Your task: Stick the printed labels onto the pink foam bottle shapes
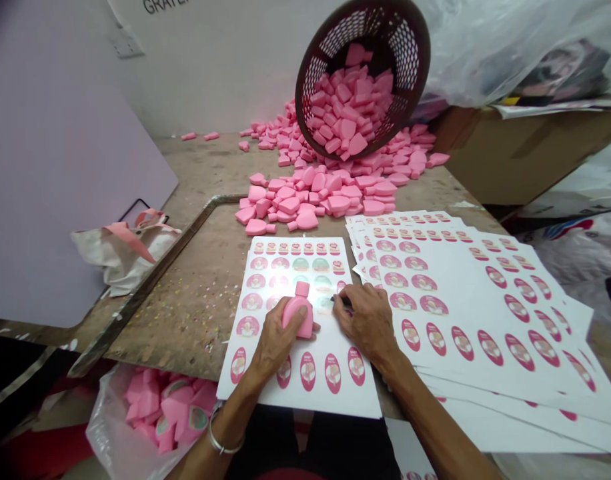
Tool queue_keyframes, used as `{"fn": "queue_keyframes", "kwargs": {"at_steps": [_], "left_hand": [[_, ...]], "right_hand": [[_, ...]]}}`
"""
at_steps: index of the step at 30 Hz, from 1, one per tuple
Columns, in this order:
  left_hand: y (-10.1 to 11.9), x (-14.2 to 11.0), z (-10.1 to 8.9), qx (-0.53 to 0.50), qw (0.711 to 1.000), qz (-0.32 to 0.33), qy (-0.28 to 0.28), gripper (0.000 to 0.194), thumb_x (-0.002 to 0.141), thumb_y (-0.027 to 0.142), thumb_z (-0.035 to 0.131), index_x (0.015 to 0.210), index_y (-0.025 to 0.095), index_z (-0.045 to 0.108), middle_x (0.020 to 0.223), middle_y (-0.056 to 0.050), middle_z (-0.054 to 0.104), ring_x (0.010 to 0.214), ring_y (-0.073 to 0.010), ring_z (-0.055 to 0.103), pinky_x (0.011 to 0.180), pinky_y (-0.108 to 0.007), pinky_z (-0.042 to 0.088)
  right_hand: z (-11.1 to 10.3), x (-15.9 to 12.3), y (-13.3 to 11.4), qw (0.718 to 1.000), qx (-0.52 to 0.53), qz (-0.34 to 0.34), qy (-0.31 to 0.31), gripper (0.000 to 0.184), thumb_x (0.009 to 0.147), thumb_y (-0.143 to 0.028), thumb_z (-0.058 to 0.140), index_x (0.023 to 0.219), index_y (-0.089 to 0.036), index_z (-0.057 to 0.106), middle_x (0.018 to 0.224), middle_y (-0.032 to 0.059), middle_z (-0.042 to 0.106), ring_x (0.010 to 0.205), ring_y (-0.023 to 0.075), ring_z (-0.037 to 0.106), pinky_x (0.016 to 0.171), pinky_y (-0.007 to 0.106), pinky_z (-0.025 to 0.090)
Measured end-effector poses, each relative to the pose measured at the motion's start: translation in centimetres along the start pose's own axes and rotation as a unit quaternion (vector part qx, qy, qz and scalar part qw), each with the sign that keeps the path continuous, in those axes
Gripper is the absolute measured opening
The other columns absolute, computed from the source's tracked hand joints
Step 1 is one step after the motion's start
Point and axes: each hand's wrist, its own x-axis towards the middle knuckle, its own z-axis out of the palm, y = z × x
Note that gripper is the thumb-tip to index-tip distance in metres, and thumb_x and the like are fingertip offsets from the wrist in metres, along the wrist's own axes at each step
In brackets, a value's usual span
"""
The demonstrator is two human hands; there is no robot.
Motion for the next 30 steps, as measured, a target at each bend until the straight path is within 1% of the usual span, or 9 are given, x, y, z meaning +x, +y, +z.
{"fn": "queue_keyframes", "kwargs": {"at_steps": [5,16,22,30], "left_hand": [[-0.04,-0.02,0.11,-0.003,1.000,-0.006,-0.002,0.029,0.086,0.047,0.053,0.093,0.019,0.053,0.072,-0.005,0.069,0.071,-0.0225,0.071,0.063,-0.031,0.055],[-0.04,-0.08,0.18,0.008,1.000,0.009,0.000,0.026,0.087,0.045,0.052,0.091,0.019,0.053,0.073,-0.004,0.067,0.070,-0.0209,0.070,0.064,-0.029,0.054],[-0.45,-0.05,0.24,0.011,1.000,0.022,-0.001,0.025,0.088,0.044,0.053,0.091,0.020,0.052,0.076,-0.002,0.065,0.070,-0.0194,0.069,0.064,-0.028,0.053],[-0.46,-0.09,0.21,0.032,0.999,0.033,0.001,0.022,0.089,0.041,0.051,0.092,0.019,0.053,0.076,-0.003,0.066,0.073,-0.0206,0.070,0.066,-0.029,0.052]], "right_hand": [[0.07,-0.03,0.07,1.000,0.013,0.007,-0.004,0.009,0.084,-0.024,0.055,0.075,-0.021,0.054,0.068,0.0023,0.060,0.067,0.0187,0.052,0.069,0.034,0.035],[0.56,-0.07,0.19,0.999,0.032,0.029,-0.029,0.011,0.086,-0.027,0.053,0.077,-0.021,0.054,0.069,0.0020,0.060,0.066,0.0180,0.052,0.068,0.033,0.036],[0.97,-0.42,0.61,0.999,0.027,0.033,-0.016,0.011,0.086,-0.030,0.054,0.080,-0.021,0.055,0.070,0.0010,0.060,0.066,0.0171,0.051,0.069,0.032,0.037],[0.91,-0.47,0.61,0.999,0.030,0.039,-0.019,0.012,0.086,-0.031,0.054,0.079,-0.021,0.054,0.069,0.0006,0.058,0.065,0.0167,0.050,0.068,0.031,0.037]]}}
